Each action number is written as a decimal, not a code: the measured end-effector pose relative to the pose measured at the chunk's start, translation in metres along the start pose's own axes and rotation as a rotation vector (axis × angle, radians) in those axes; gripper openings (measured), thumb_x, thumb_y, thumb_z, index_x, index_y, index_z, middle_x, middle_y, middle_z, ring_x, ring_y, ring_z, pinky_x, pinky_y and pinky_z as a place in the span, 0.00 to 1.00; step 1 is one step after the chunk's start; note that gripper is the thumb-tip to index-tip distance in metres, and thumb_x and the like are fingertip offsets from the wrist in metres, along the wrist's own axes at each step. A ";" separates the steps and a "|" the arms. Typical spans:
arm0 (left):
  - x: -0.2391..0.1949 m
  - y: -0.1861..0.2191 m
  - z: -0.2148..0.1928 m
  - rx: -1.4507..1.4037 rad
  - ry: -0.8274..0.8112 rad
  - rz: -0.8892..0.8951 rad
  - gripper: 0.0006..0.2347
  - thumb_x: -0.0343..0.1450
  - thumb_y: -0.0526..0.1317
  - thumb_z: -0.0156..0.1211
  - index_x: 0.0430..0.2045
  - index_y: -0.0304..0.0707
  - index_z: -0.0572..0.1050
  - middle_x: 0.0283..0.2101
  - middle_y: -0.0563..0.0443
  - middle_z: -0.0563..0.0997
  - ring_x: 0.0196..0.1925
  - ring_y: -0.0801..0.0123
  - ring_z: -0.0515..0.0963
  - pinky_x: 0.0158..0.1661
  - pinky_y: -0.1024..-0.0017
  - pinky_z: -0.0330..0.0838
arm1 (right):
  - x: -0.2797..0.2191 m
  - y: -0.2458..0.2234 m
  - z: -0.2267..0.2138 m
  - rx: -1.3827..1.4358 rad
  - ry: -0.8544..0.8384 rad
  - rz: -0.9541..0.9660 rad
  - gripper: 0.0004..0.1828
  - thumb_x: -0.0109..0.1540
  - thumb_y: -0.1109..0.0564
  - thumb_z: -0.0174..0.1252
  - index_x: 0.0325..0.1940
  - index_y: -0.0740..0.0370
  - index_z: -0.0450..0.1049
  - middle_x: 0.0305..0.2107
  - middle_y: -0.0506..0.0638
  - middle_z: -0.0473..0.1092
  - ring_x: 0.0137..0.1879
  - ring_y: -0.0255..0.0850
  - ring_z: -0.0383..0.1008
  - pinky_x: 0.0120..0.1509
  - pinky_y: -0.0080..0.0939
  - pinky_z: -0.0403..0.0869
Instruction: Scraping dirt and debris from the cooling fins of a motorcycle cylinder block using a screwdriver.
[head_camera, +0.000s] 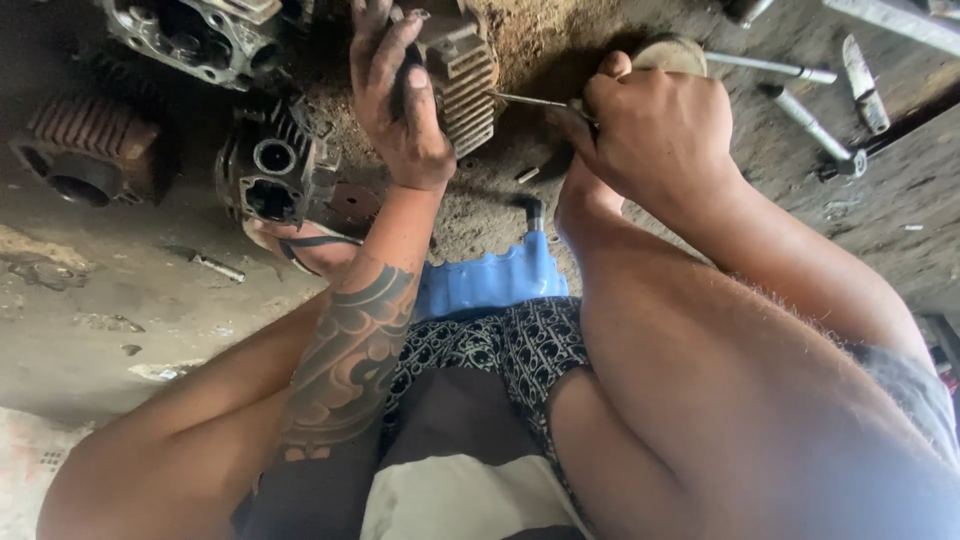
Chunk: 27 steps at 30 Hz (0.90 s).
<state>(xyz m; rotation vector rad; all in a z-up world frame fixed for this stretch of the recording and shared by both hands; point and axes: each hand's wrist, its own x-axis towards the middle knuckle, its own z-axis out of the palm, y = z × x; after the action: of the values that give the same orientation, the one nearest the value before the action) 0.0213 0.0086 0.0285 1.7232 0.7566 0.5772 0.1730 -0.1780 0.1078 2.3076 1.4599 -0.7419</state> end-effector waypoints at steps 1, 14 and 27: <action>-0.001 -0.001 -0.001 0.008 0.005 -0.003 0.15 0.80 0.47 0.44 0.54 0.44 0.76 0.66 0.53 0.70 0.75 0.63 0.65 0.76 0.54 0.64 | 0.003 0.000 -0.001 -0.044 -0.016 0.002 0.37 0.77 0.17 0.45 0.31 0.44 0.72 0.16 0.42 0.65 0.19 0.39 0.69 0.16 0.39 0.64; -0.001 -0.005 0.001 -0.016 0.014 0.043 0.14 0.80 0.44 0.44 0.56 0.46 0.75 0.66 0.53 0.71 0.72 0.61 0.69 0.79 0.49 0.56 | 0.022 -0.028 -0.027 0.064 -0.302 0.014 0.06 0.58 0.47 0.61 0.32 0.47 0.73 0.22 0.48 0.73 0.26 0.44 0.78 0.16 0.40 0.68; -0.006 -0.008 -0.004 0.024 0.003 -0.024 0.14 0.79 0.46 0.46 0.56 0.48 0.76 0.67 0.56 0.72 0.75 0.62 0.67 0.81 0.50 0.55 | 0.069 -0.026 0.113 0.329 0.248 -0.231 0.35 0.78 0.24 0.39 0.28 0.47 0.64 0.16 0.35 0.60 0.18 0.32 0.63 0.16 0.35 0.63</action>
<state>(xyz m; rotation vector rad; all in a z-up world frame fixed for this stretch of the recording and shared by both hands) 0.0129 0.0084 0.0224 1.7332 0.7882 0.5568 0.1441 -0.1736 -0.0240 2.5770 1.8610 -0.8368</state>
